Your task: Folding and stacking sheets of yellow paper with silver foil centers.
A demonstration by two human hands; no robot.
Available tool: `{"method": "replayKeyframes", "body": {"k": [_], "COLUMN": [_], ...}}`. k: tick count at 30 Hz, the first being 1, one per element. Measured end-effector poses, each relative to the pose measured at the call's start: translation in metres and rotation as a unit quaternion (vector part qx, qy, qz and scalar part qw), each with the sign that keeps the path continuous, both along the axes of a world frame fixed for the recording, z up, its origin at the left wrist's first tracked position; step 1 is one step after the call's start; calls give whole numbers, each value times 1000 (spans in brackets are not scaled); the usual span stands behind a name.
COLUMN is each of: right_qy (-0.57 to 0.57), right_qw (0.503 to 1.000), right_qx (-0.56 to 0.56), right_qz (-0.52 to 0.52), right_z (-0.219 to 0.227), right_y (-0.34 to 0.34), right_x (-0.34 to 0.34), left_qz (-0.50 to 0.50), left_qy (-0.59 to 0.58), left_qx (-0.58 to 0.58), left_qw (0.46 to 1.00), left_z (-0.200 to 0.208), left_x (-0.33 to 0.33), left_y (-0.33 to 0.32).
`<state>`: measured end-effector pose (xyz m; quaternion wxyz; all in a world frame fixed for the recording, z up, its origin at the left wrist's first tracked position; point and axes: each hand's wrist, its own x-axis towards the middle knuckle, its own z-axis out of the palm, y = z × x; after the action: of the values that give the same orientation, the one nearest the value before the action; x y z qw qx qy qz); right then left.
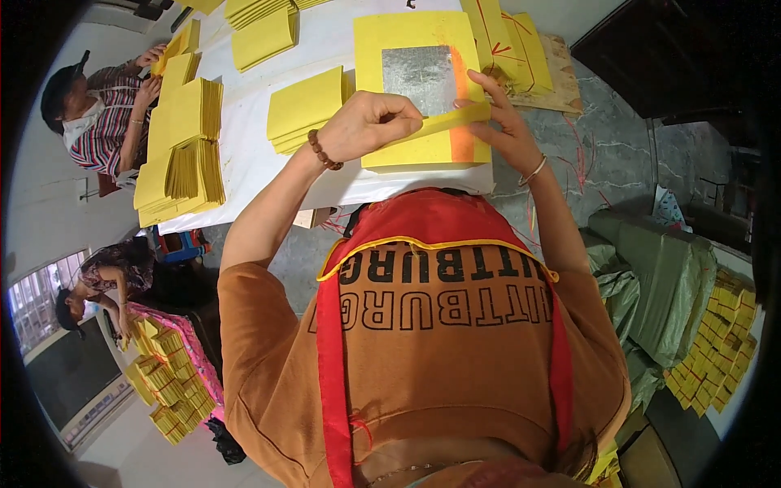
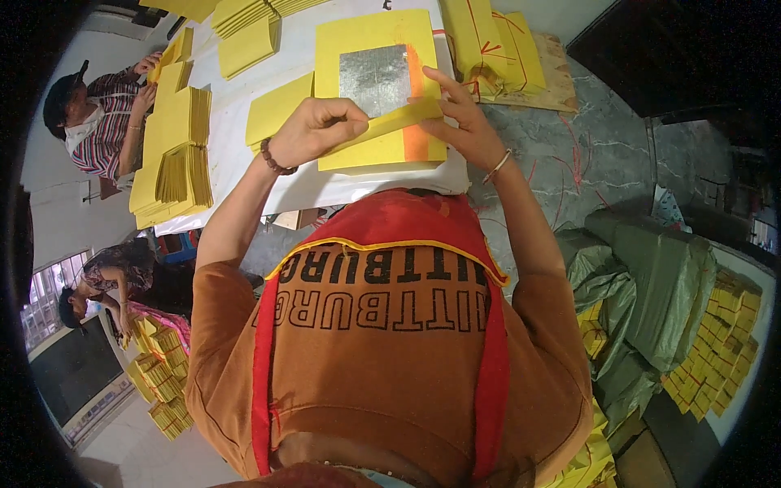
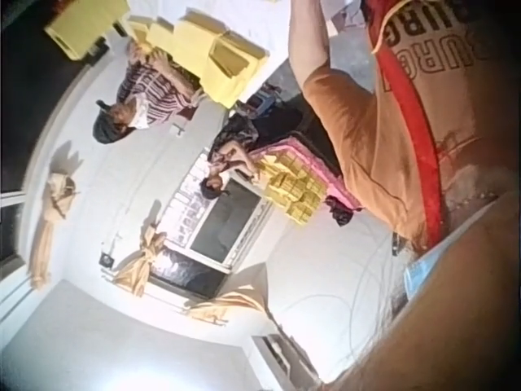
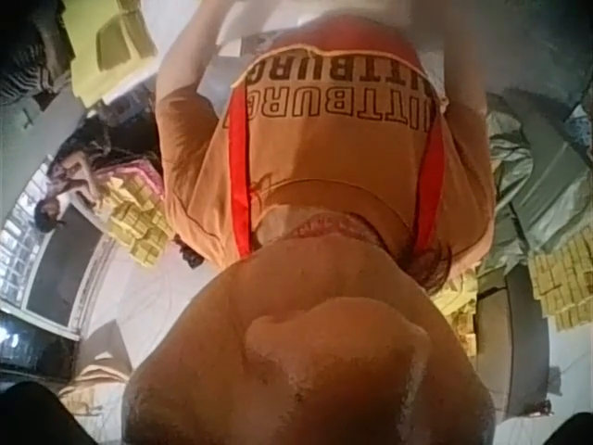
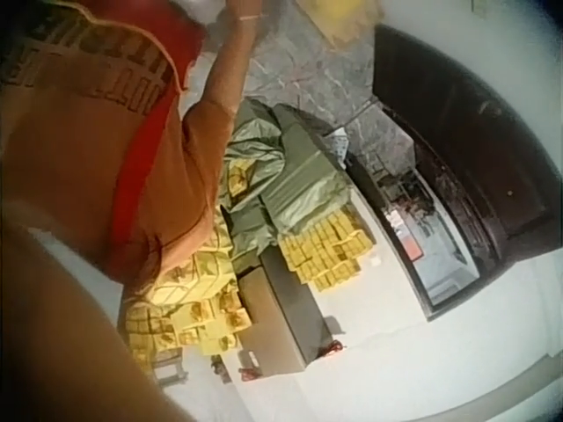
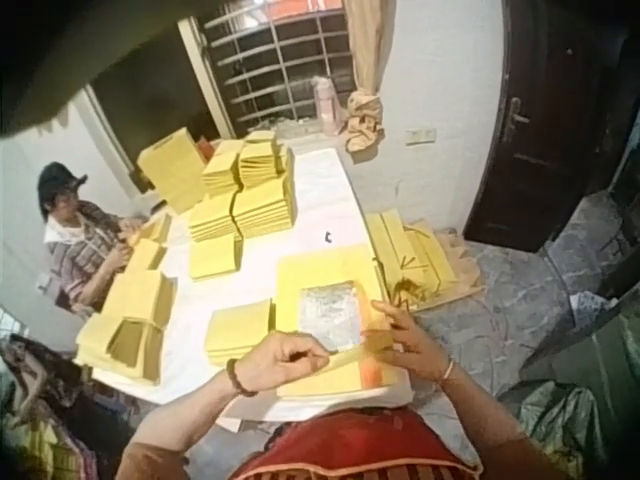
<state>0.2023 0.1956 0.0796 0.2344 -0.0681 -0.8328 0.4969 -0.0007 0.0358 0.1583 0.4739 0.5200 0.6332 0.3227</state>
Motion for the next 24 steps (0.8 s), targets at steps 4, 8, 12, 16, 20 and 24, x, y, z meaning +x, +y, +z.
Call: {"method": "replayKeyframes", "body": {"k": [4,8,12,16,20,24], "right_qy": [22,43,56,54,-3,-22], "right_qw": [997,995,977,931,955,982], "right_qx": [-57,-71,187,354,297,170], "right_qz": [-36,-62,-87,-74,-8,-76], "right_z": [-4,-4,10,32,32,30], "right_y": [-2,-2,5,-1,-4,-10], "right_x": [-1,-5,-11,-1,7,-3], "left_qz": [-93,-69,-34,-51,-19,132], "left_qy": [85,308,400,471,398,327], "left_qx": [183,235,280,322,317,243], "left_qw": [975,919,872,820,861,904], "left_z": [6,-7,-15,-11,-10,-15], "left_x": [-22,-33,-35,-22,-11,-9], "left_y": [-11,-15,-22,-37,-41,-34]}}
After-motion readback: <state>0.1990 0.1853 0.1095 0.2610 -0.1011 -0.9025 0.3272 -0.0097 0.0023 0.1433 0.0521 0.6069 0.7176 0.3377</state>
